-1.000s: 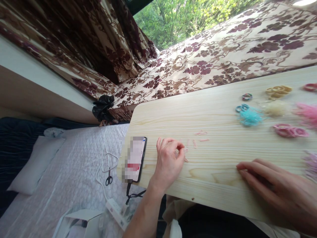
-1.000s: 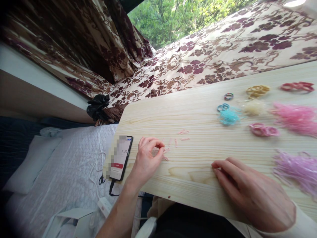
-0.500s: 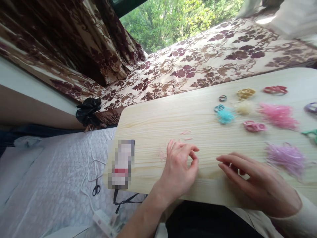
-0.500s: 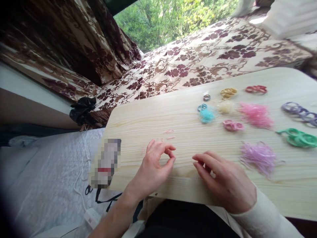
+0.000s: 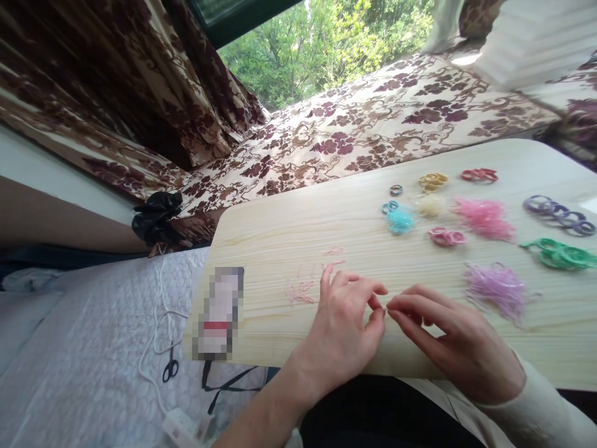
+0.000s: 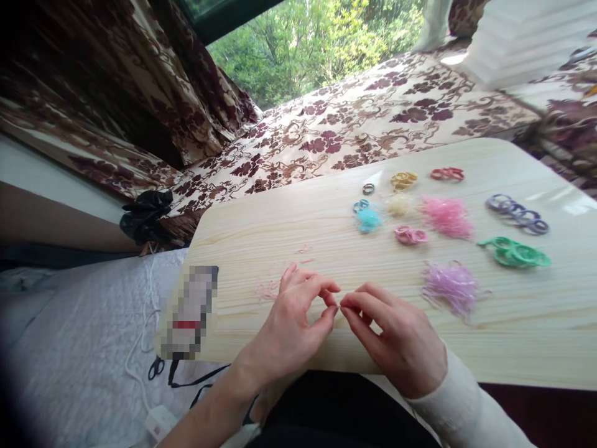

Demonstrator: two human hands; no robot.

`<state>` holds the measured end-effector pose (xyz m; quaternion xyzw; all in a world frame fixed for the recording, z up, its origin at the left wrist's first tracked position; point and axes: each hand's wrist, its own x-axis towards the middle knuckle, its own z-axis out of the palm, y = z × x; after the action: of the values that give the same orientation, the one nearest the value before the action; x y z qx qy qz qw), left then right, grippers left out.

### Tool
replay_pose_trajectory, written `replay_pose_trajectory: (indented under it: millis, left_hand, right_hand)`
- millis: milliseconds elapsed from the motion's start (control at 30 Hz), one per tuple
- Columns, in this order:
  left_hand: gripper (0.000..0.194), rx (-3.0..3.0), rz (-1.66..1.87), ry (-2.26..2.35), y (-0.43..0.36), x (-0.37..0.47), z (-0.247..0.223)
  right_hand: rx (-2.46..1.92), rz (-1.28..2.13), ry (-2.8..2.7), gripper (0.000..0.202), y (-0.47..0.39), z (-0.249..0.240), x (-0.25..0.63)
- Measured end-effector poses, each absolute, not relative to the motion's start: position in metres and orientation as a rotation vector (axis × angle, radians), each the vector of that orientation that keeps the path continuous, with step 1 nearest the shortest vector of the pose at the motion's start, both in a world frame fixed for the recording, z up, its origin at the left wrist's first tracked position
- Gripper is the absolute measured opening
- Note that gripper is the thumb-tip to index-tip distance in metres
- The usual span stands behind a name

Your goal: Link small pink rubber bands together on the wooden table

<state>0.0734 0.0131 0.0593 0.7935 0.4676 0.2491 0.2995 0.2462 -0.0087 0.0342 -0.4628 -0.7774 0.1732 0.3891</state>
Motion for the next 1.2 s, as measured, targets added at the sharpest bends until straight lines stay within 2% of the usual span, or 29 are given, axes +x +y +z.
replay_pose_trajectory:
  millis: [267,433,600,767,900,1067,1200]
  left_hand:
    - [0.024,2.274,0.772,1.369,0.012,0.058,0.045]
    - [0.021,2.287,0.838,1.533,0.008,0.034,0.03]
    - [0.017,2.304,0.9,1.701,0.008,0.004,0.014]
    - [0.013,2.269,1.051,1.877,0.01,-0.028,-0.001]
    - [0.014,2.209,1.112,1.952,0.0,-0.038,-0.009]
    - [0.019,2.186,1.111,2.064,-0.013,-0.038,-0.016]
    - [0.019,2.15,1.13,2.112,-0.014,-0.035,-0.019]
  right_hand:
    - [-1.454,0.337,-1.795,0.012,-0.029,0.033,0.296]
    - [-1.697,0.081,-1.579,0.026,-0.036,0.026,0.342]
    - [-1.85,0.026,-1.575,0.04,-0.031,0.02,0.358]
    - [-1.823,0.002,-1.55,0.046,-0.042,0.027,0.351]
    - [-1.662,0.111,-1.605,0.049,-0.046,0.022,0.319]
    - [-1.397,0.265,-1.806,0.036,-0.033,-0.004,0.269]
    - [-1.362,0.335,-1.825,0.021,-0.024,-0.011,0.256]
